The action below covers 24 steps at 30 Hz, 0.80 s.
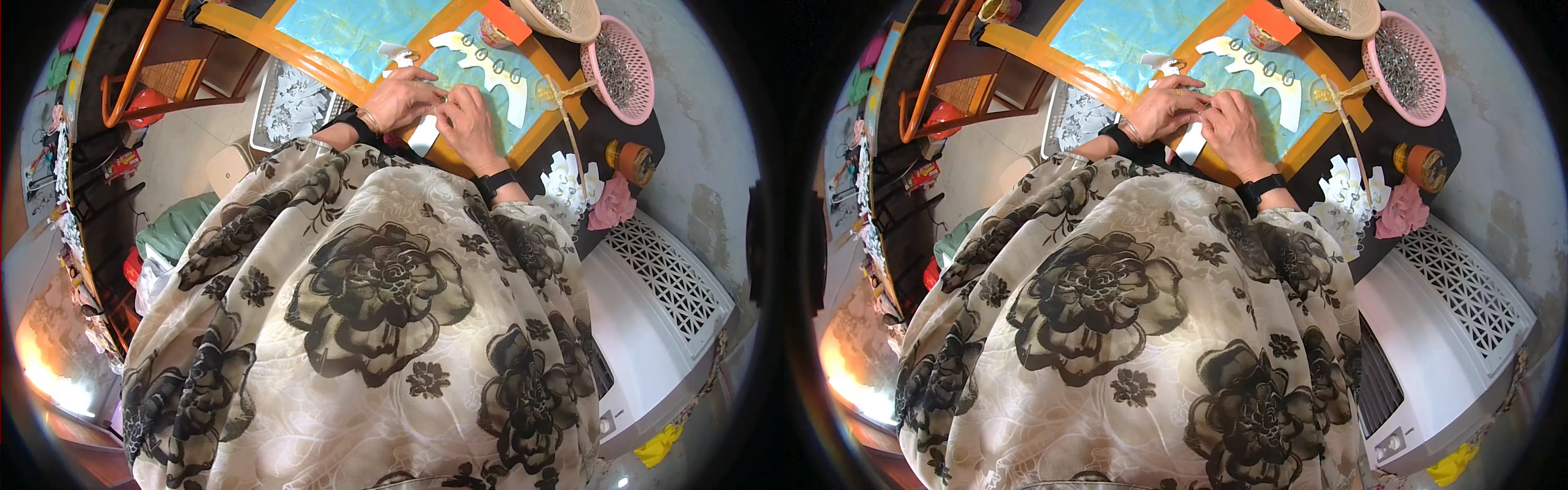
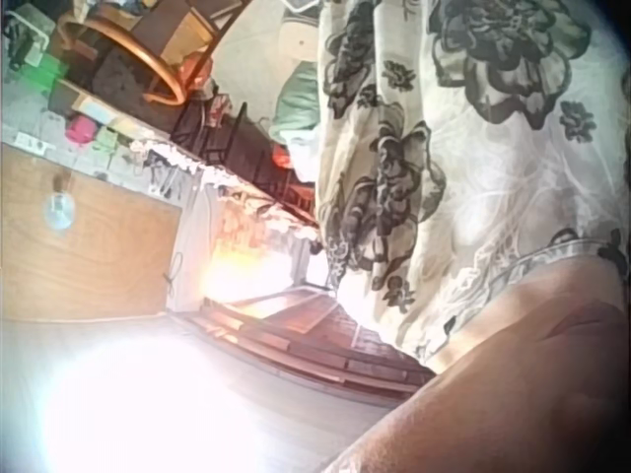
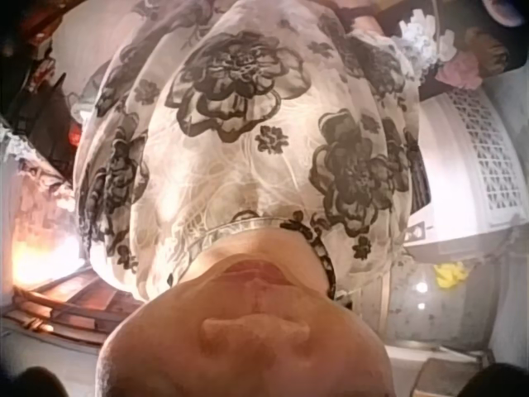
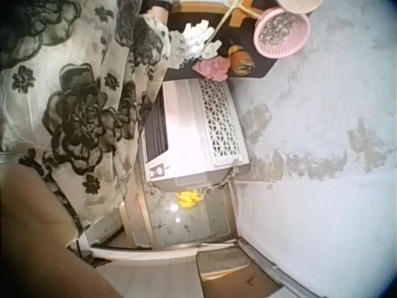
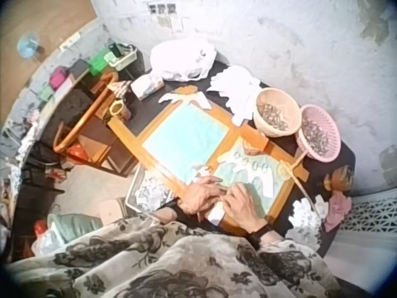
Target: Applying glue and attaching small decorative or functional eyelet pieces to shoe upper components.
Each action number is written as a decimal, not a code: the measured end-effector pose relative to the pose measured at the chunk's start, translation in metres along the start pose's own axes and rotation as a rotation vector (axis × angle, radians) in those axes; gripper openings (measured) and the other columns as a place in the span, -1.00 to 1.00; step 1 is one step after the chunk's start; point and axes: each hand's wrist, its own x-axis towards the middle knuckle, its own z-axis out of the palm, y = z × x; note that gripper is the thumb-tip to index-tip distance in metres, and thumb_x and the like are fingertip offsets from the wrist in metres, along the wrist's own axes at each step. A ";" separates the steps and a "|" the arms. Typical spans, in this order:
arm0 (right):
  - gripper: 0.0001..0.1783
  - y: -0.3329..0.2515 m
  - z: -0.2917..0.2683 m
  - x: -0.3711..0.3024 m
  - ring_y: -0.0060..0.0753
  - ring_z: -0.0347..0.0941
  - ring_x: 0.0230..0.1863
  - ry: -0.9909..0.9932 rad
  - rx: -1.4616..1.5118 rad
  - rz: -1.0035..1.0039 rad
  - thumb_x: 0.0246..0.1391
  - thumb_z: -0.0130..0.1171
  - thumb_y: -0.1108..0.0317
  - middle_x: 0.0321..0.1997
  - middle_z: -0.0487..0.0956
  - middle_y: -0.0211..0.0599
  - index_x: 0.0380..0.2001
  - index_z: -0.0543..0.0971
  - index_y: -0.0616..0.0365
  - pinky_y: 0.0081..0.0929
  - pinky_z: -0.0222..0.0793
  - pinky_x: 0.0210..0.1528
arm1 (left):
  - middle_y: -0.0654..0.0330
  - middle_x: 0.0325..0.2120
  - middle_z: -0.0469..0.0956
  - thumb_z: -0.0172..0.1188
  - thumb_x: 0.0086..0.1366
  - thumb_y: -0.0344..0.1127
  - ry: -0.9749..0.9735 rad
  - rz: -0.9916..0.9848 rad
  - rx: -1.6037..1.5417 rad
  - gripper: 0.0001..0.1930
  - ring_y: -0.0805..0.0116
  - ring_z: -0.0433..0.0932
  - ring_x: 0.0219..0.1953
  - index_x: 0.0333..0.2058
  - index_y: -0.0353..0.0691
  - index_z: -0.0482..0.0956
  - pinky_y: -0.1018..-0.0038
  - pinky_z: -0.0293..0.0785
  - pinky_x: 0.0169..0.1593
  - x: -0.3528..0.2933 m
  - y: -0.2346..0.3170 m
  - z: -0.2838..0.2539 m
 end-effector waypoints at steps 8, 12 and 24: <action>-0.89 0.005 -0.009 -0.014 -0.15 0.42 -0.12 -0.013 0.082 0.175 -0.09 0.33 0.52 -0.28 0.46 -0.31 -0.45 0.59 0.15 -0.24 0.40 -0.06 | 0.49 -0.01 0.65 0.36 0.13 -0.38 0.024 0.140 0.077 -0.88 0.20 0.47 0.18 -0.33 -0.03 0.68 0.21 0.41 0.16 0.005 -0.016 0.008; -0.85 0.006 -0.016 -0.013 -0.16 0.42 -0.13 0.014 0.104 0.224 -0.09 0.35 0.52 -0.27 0.49 -0.31 -0.38 0.65 0.12 -0.24 0.40 -0.08 | 0.50 -0.03 0.66 0.37 0.12 -0.40 0.046 0.144 0.081 -0.89 0.21 0.49 0.17 -0.36 -0.04 0.66 0.21 0.41 0.16 0.005 -0.020 0.012; -0.89 0.016 -0.013 0.014 -0.27 0.44 -0.11 -0.163 0.057 0.122 -0.12 0.37 0.46 -0.27 0.49 -0.42 -0.44 0.66 0.05 -0.28 0.34 -0.04 | 0.47 -0.12 0.69 0.40 0.09 -0.35 0.104 0.137 0.031 -0.94 0.22 0.54 0.10 -0.46 -0.06 0.68 0.22 0.44 0.10 0.005 -0.014 0.009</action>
